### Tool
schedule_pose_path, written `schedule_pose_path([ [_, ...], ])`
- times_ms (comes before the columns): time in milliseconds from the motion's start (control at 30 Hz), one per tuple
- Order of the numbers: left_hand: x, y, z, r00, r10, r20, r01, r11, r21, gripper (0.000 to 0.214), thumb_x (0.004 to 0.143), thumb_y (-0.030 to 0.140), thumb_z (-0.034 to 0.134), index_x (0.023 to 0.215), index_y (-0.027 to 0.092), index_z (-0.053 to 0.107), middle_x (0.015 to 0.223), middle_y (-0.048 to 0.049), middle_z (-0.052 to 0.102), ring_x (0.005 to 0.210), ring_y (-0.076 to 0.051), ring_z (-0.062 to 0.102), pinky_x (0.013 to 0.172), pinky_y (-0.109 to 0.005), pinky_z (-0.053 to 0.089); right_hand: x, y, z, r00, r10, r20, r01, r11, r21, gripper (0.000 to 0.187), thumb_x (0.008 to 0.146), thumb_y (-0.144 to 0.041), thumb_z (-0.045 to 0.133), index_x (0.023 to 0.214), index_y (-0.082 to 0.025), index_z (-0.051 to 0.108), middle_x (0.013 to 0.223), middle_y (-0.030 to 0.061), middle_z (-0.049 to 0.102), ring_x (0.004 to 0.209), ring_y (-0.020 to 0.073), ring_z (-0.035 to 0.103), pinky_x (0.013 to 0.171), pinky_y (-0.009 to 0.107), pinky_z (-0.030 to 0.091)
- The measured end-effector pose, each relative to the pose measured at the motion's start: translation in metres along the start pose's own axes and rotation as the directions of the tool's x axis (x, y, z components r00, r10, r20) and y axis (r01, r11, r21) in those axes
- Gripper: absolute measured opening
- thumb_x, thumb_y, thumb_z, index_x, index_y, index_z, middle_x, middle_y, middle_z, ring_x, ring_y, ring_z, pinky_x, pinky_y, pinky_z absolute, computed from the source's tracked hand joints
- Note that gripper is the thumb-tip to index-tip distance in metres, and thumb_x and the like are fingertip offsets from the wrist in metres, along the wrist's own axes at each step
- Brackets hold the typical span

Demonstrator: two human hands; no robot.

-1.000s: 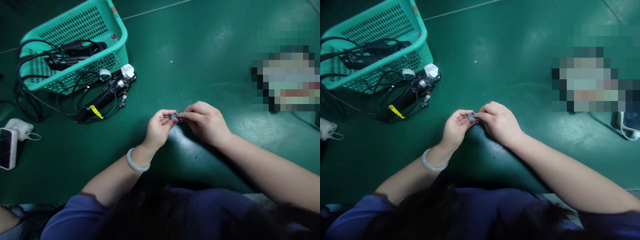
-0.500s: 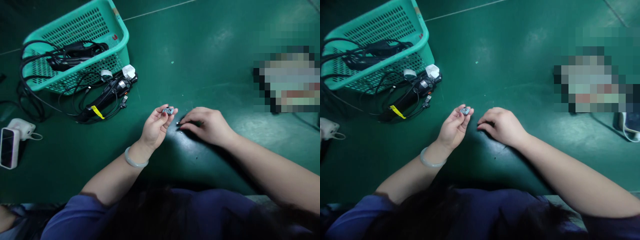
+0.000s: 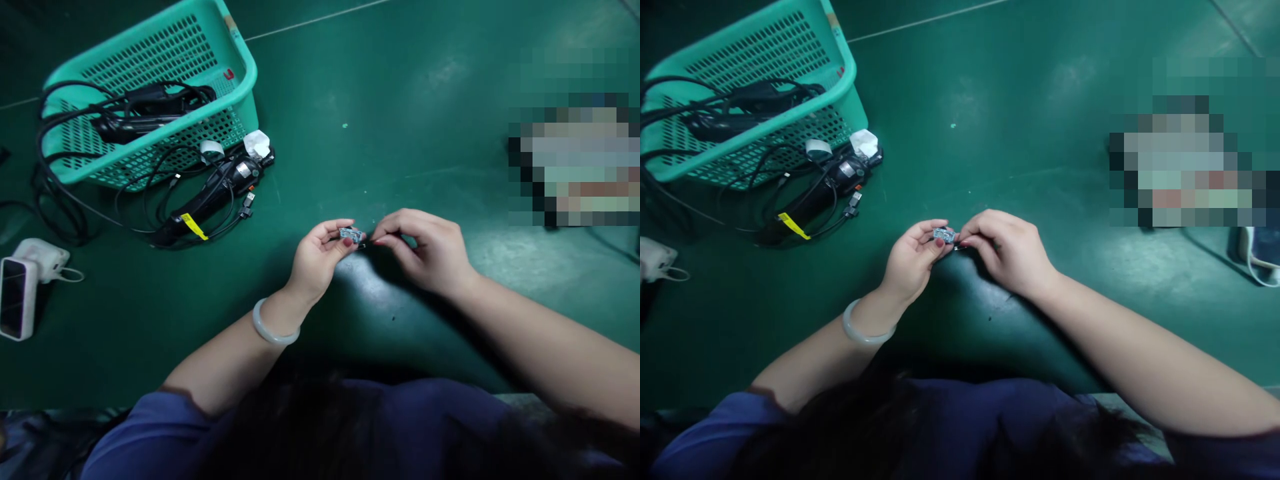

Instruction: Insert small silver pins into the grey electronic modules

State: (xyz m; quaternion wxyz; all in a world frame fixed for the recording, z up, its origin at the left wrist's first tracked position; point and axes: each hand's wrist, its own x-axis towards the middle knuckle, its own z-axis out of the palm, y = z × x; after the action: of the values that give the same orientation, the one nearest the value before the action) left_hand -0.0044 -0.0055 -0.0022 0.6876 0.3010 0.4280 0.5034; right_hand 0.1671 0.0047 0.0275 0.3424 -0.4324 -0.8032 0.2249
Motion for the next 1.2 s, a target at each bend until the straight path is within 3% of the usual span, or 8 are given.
schedule_pose_path([
  [100,0.001,-0.003,-0.002,1.000,0.013,0.002,-0.013,0.999,0.039,0.035,0.063,0.026,0.080,0.093,0.017,0.065,0.090,-0.0027,0.069,0.083,-0.011,0.066,0.083,-0.026,0.051,0.001,-0.002,0.001,0.996,-0.042,-0.080,0.045,0.999,0.031,0.011,0.087,-0.019,0.056,0.079,-0.023,0.064,0.079,0.0035,0.070,0.075,0.0169,0.065,0.071,0.032,0.053],
  [267,0.000,-0.005,-0.002,1.000,0.023,0.015,-0.024,0.998,0.066,0.033,0.062,0.024,0.080,0.091,0.017,0.065,0.088,-0.0023,0.070,0.081,-0.011,0.066,0.083,-0.028,0.051,0.000,-0.002,0.005,0.995,-0.057,-0.082,0.059,0.998,0.018,0.010,0.086,-0.020,0.057,0.087,-0.025,0.065,0.083,0.0026,0.071,0.078,0.0179,0.065,0.072,0.034,0.054],
  [467,0.000,-0.003,-0.001,0.999,0.045,0.000,-0.045,0.997,0.067,0.031,0.060,0.022,0.081,0.086,0.017,0.064,0.088,-0.0021,0.071,0.084,-0.012,0.067,0.087,-0.030,0.050,-0.003,-0.001,0.007,0.992,-0.099,-0.075,0.091,0.990,-0.104,0.016,0.087,-0.021,0.057,0.100,-0.025,0.065,0.089,0.0035,0.071,0.080,0.0180,0.065,0.072,0.033,0.054],
  [600,-0.001,-0.002,0.000,0.999,0.041,-0.006,-0.040,0.998,0.044,0.032,0.059,0.021,0.082,0.084,0.017,0.063,0.086,-0.0010,0.071,0.083,-0.012,0.067,0.086,-0.030,0.050,-0.005,0.003,0.010,0.969,-0.225,-0.105,0.193,0.948,-0.253,0.026,0.086,-0.019,0.057,0.111,-0.025,0.062,0.087,0.0046,0.071,0.077,0.0173,0.064,0.069,0.031,0.053],
  [733,-0.001,-0.003,0.001,0.999,0.040,-0.006,-0.040,0.999,0.011,0.035,0.055,0.022,0.084,0.082,0.017,0.062,0.081,0.0008,0.071,0.079,-0.011,0.067,0.083,-0.029,0.051,-0.009,0.009,0.012,0.931,-0.356,-0.084,0.300,0.874,-0.382,0.041,0.087,-0.015,0.055,0.126,-0.027,0.054,0.083,0.0038,0.071,0.076,0.0174,0.063,0.068,0.032,0.050],
  [967,-0.001,-0.004,0.000,0.997,0.075,-0.013,-0.074,0.997,0.012,0.032,0.057,0.022,0.083,0.081,0.017,0.062,0.079,0.0010,0.070,0.077,-0.011,0.067,0.083,-0.030,0.051,-0.012,0.008,0.014,0.912,-0.405,-0.069,0.337,0.833,-0.438,0.063,0.087,-0.011,0.052,0.144,-0.028,0.031,0.084,0.0033,0.070,0.080,0.0175,0.061,0.070,0.031,0.048],
  [1200,-0.002,-0.003,0.001,0.997,0.076,-0.028,-0.075,0.997,0.030,0.032,0.056,0.022,0.084,0.078,0.017,0.061,0.077,0.0014,0.070,0.076,-0.010,0.068,0.080,-0.028,0.052,-0.011,0.005,0.014,0.908,-0.416,-0.045,0.358,0.827,-0.434,0.068,0.087,-0.010,0.049,0.148,-0.027,0.024,0.084,0.0027,0.069,0.081,0.0175,0.061,0.071,0.031,0.046],
])
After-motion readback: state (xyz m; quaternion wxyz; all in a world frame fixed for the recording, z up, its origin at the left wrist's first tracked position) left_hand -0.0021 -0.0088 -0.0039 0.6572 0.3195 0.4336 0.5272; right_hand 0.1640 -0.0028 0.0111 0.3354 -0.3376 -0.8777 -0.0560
